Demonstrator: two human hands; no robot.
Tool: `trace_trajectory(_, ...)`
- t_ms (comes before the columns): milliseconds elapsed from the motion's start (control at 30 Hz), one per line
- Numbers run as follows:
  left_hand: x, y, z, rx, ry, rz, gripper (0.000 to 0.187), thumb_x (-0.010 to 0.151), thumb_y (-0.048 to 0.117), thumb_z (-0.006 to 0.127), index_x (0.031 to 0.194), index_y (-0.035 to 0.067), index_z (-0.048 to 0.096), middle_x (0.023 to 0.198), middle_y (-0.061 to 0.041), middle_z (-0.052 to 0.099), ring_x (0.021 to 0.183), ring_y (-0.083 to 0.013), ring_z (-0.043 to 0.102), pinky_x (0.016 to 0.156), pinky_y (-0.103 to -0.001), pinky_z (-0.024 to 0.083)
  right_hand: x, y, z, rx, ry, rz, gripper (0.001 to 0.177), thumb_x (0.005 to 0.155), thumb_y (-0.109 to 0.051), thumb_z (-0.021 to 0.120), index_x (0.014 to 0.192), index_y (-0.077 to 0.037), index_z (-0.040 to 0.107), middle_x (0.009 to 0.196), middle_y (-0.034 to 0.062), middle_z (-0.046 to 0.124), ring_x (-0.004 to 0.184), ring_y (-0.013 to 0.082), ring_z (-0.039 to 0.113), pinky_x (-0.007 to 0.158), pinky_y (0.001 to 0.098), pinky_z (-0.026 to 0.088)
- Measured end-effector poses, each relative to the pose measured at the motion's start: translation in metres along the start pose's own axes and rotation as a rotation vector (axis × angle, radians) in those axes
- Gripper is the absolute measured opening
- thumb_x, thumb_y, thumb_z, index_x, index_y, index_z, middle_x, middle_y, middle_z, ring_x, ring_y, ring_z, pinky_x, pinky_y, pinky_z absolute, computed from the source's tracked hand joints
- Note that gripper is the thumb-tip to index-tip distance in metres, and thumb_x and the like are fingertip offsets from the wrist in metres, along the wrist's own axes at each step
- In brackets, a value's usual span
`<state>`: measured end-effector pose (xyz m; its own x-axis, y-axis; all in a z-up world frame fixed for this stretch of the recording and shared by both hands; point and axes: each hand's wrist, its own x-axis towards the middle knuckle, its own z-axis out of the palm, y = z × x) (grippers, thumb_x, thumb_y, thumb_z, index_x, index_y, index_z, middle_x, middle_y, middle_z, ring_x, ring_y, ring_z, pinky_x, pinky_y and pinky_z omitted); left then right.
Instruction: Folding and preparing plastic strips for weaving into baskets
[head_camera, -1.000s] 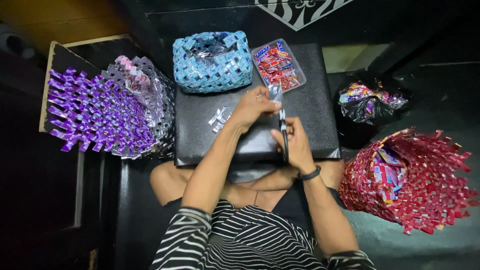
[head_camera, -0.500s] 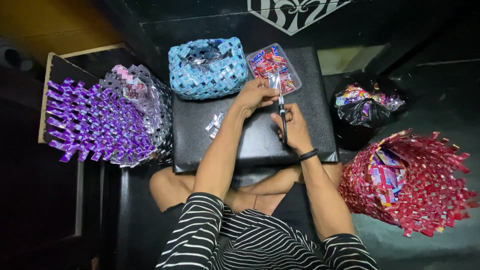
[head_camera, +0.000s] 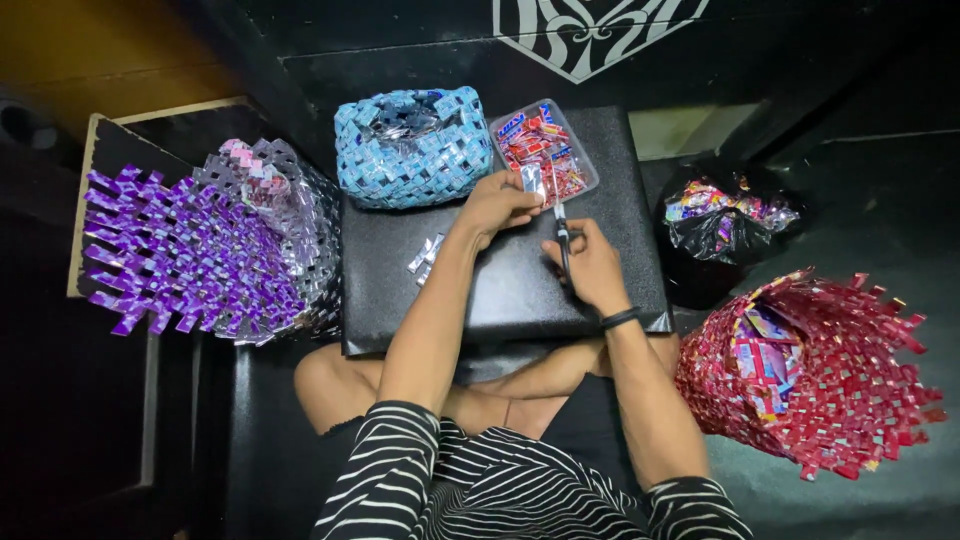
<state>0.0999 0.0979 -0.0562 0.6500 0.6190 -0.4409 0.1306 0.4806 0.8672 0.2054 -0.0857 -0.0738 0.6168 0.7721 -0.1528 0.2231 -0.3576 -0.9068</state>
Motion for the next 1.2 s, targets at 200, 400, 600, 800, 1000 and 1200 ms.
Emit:
trace_trajectory(200, -0.056, 0.018, -0.006, 0.358, 0.042, 0.229, 0.038, 0.077, 0.014, 0.086, 0.107, 0.009, 0.063, 0.08, -0.005, 0.075, 0.067, -0.0124, 0.071, 0.066, -0.024, 0.062, -0.047, -0.026, -0.046, -0.479, -0.113, -0.146, 0.054, 0.085, -0.027, 0.08, 0.129, -0.005, 0.059, 0.096, 0.0235, 0.071, 0.092, 0.0457, 0.071, 0.077, 0.0569, 0.056)
trace_trajectory(400, -0.122, 0.04, 0.006, 0.347, 0.034, 0.237, 0.04, 0.078, 0.012, 0.084, 0.111, 0.011, 0.06, 0.089, -0.004, 0.076, 0.082, -0.0103, 0.07, 0.079, -0.025, 0.06, -0.054, -0.006, -0.043, -0.906, -0.066, -0.347, 0.039, 0.089, -0.031, 0.074, 0.123, -0.014, 0.067, 0.097, 0.0098, 0.069, 0.095, 0.0311, 0.071, 0.081, 0.0392, 0.058)
trace_trajectory(600, -0.148, 0.019, 0.018, 0.313, 0.149, 0.295, 0.042, 0.084, 0.016, 0.083, 0.118, 0.011, 0.058, 0.093, -0.011, 0.078, 0.078, -0.0122, 0.074, 0.074, -0.025, 0.059, -0.051, -0.022, -0.042, -0.895, -0.05, -0.32, 0.025, 0.096, -0.038, 0.066, 0.114, -0.024, 0.076, 0.11, 0.0005, 0.068, 0.108, 0.0257, 0.064, 0.088, 0.0387, 0.053)
trace_trajectory(800, -0.166, 0.009, 0.03, 0.487, 0.12, 0.421, 0.026, 0.097, 0.024, 0.069, 0.115, 0.01, 0.055, 0.088, -0.011, 0.079, 0.078, -0.0199, 0.077, 0.07, -0.031, 0.059, -0.059, -0.048, -0.023, 0.082, 0.091, -0.162, 0.008, 0.095, -0.018, 0.074, 0.101, -0.014, 0.077, 0.089, 0.0058, 0.073, 0.087, 0.0159, 0.067, 0.077, 0.0297, 0.056)
trace_trajectory(1000, -0.182, 0.013, 0.034, 0.559, 0.089, 0.475, 0.026, 0.1, 0.023, 0.064, 0.118, 0.009, 0.052, 0.091, -0.012, 0.079, 0.08, -0.0234, 0.078, 0.074, -0.035, 0.06, -0.065, -0.067, -0.009, 0.254, 0.092, -0.149, 0.008, 0.093, -0.013, 0.076, 0.1, -0.009, 0.076, 0.084, 0.0078, 0.071, 0.081, 0.0126, 0.062, 0.073, 0.0286, 0.058)
trace_trajectory(1200, -0.189, 0.015, 0.034, 0.508, 0.069, 0.496, 0.027, 0.101, 0.019, 0.062, 0.122, 0.006, 0.052, 0.09, -0.015, 0.078, 0.077, -0.0249, 0.078, 0.073, -0.035, 0.06, -0.077, -0.088, -0.006, 0.269, 0.078, -0.181, 0.009, 0.092, -0.011, 0.077, 0.1, -0.008, 0.076, 0.083, 0.0078, 0.072, 0.078, 0.0113, 0.063, 0.068, 0.0255, 0.058)
